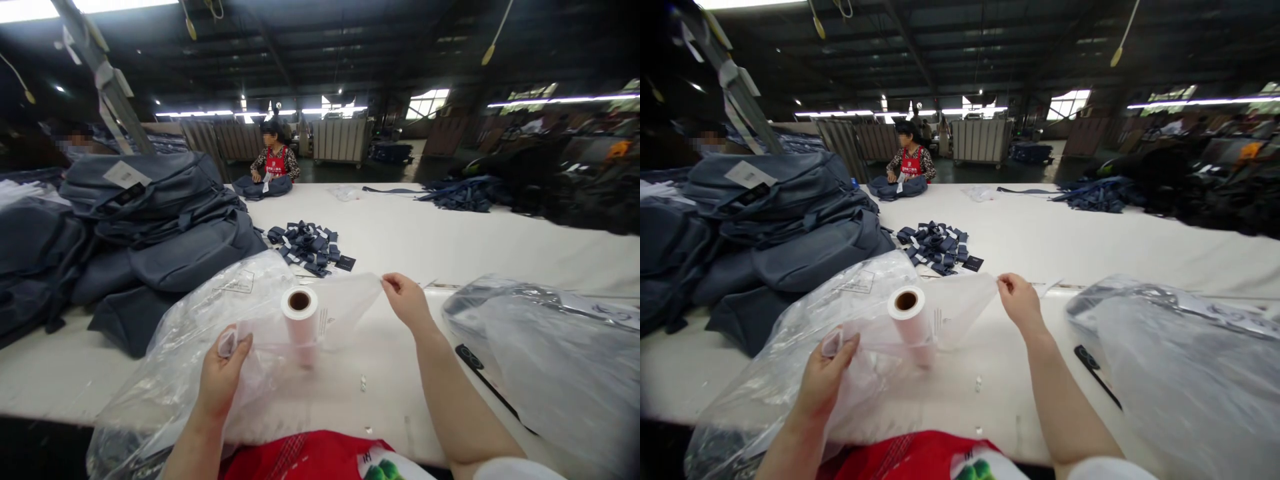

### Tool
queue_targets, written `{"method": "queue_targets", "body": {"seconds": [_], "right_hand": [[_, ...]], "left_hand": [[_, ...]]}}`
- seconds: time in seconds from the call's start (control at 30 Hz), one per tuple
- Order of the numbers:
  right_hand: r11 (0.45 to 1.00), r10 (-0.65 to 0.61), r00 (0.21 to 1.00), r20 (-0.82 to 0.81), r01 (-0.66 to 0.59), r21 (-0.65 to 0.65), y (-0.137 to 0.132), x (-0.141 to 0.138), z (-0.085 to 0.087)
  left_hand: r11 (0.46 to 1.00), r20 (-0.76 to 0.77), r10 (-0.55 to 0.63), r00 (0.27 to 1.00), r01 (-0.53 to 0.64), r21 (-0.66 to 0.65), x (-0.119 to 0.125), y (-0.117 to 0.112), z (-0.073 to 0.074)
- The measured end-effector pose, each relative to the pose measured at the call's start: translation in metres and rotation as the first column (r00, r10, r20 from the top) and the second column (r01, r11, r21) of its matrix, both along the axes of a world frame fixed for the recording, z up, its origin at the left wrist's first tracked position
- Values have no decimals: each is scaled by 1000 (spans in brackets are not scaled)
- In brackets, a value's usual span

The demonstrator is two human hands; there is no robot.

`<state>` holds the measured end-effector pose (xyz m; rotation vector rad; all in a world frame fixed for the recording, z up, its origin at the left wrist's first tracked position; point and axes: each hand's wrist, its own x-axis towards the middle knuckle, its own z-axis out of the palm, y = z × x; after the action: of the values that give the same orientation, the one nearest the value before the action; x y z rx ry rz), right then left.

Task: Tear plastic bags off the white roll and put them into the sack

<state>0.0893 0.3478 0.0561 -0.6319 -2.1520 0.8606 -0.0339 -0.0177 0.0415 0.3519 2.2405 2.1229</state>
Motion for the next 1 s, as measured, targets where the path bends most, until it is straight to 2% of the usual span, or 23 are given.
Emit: {"method": "queue_targets", "body": {"seconds": [0.07, 0.1, 0.13, 0.17, 0.23, 0.3, 0.33, 0.37, 0.5, 0.6, 0.73, 0.83, 0.87, 0.93, 1.0], "right_hand": [[990, 0, 986, -167, 23, 137, -25, 2, 24], [974, 79, 966, -246, -22, 226, -41, 2, 38], [942, 212, 940, -268, -124, 311, -57, 1, 51], [884, 363, 901, -235, -254, 391, -72, -1, 64], [704, 615, 787, -51, -519, 484, -94, -12, 82], [531, 738, 663, 128, -687, 495, -105, -28, 88], [479, 762, 621, 182, -731, 487, -107, -36, 87], [452, 774, 598, 210, -754, 477, -107, -44, 85], [455, 774, 592, 224, -766, 455, -106, -58, 71], [464, 764, 602, 233, -763, 451, -108, -56, 67], [499, 730, 634, 254, -749, 437, -109, -55, 66], [532, 699, 665, 264, -730, 429, -106, -58, 64], [541, 690, 673, 266, -724, 428, -105, -59, 63], [549, 681, 681, 268, -717, 429, -103, -60, 62], [541, 692, 672, 264, -725, 427, -103, -62, 61]], "left_hand": [[1000, -9, 7, 1000, -7, -7, 0, -3, 4], [1000, -17, -4, 1000, 4, -10, 1, -4, 6], [1000, -24, -17, 1000, 17, -12, 1, -5, 6], [999, -28, -33, 999, 33, -15, 1, -7, 6], [999, -21, -45, 999, 45, -19, 0, -12, 3], [1000, 5, -16, 1000, 16, -10, -1, -19, -1], [1000, 26, 14, 1000, -14, -3, -2, -23, -2], [999, 55, 52, 997, -52, 4, -3, -28, -3], [970, 169, 226, 959, -237, 47, -7, -47, -2], [928, 232, 286, 930, -329, 174, -11, -58, 3], [832, 279, 315, 907, -406, 379, -22, -63, 16], [743, 386, 349, 854, -503, 441, -32, -64, 23], [730, 432, 340, 835, -524, 438, -34, -65, 25], [742, 468, 330, 820, -532, 408, -38, -67, 26], [787, 376, 359, 854, -494, 371, -38, -70, 27]]}}
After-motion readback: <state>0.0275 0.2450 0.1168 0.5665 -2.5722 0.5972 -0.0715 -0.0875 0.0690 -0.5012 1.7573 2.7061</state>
